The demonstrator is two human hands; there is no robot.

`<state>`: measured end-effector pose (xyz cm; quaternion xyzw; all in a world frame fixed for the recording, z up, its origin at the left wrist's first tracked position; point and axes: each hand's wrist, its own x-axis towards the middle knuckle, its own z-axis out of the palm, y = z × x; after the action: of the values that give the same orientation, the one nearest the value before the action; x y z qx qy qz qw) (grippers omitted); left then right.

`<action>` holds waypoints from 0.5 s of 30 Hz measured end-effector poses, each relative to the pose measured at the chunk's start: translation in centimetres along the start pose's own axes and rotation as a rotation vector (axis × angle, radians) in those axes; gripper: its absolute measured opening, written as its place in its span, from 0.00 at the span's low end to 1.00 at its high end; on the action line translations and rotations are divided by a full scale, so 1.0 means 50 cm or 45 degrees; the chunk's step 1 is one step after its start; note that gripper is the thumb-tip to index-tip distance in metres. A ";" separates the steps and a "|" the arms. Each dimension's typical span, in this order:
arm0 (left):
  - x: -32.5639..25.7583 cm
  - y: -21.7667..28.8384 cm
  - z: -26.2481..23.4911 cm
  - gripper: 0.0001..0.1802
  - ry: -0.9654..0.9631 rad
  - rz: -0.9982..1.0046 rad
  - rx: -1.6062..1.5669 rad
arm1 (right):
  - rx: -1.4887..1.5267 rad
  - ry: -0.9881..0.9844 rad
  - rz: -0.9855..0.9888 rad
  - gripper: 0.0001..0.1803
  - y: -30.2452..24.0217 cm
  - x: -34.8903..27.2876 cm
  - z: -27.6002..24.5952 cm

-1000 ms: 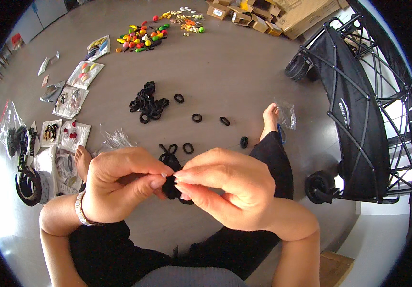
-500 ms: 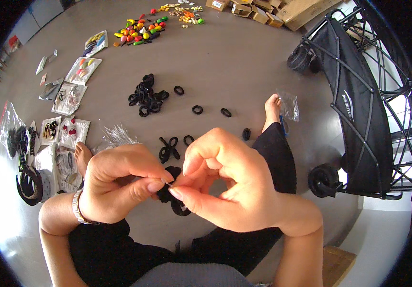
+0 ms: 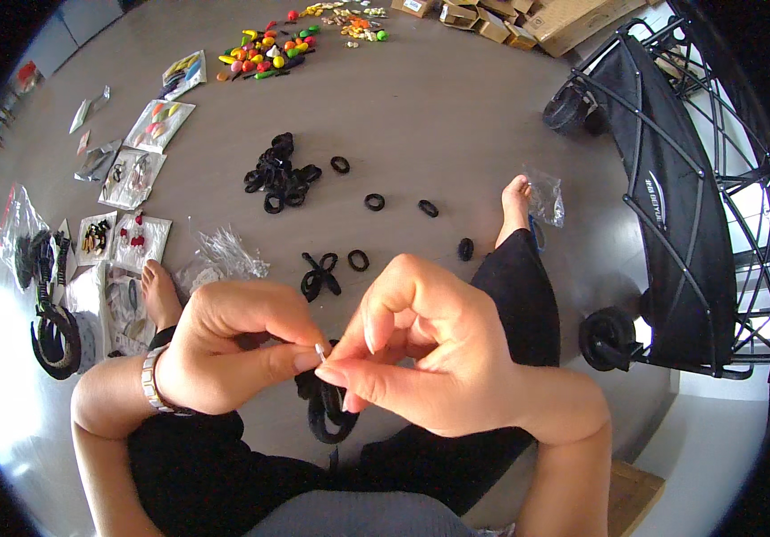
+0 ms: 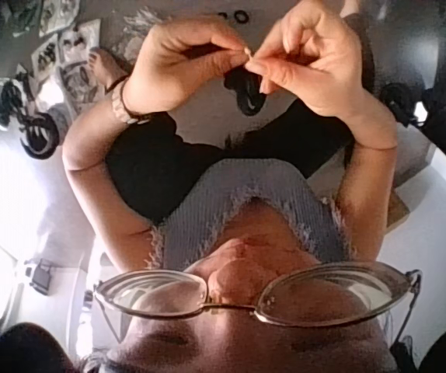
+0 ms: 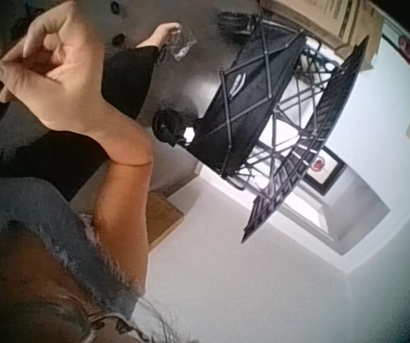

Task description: The person sits on the floor and attaches small white tags to black hair scrunchies using clear plastic ties. They pick up a scrunchie, thread a tie through it, attach a tag, and secure it before placing the finished item aside.

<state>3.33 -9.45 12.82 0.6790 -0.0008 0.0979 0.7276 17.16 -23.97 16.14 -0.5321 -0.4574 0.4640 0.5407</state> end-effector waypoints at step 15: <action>-0.005 -0.012 -0.007 0.03 -0.256 0.002 -0.033 | 0.192 -0.056 0.147 0.15 0.010 -0.014 0.003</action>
<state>3.10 -9.16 12.17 0.6759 -0.0754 0.0300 0.7325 16.92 -24.62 15.66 -0.5050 -0.4015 0.5392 0.5414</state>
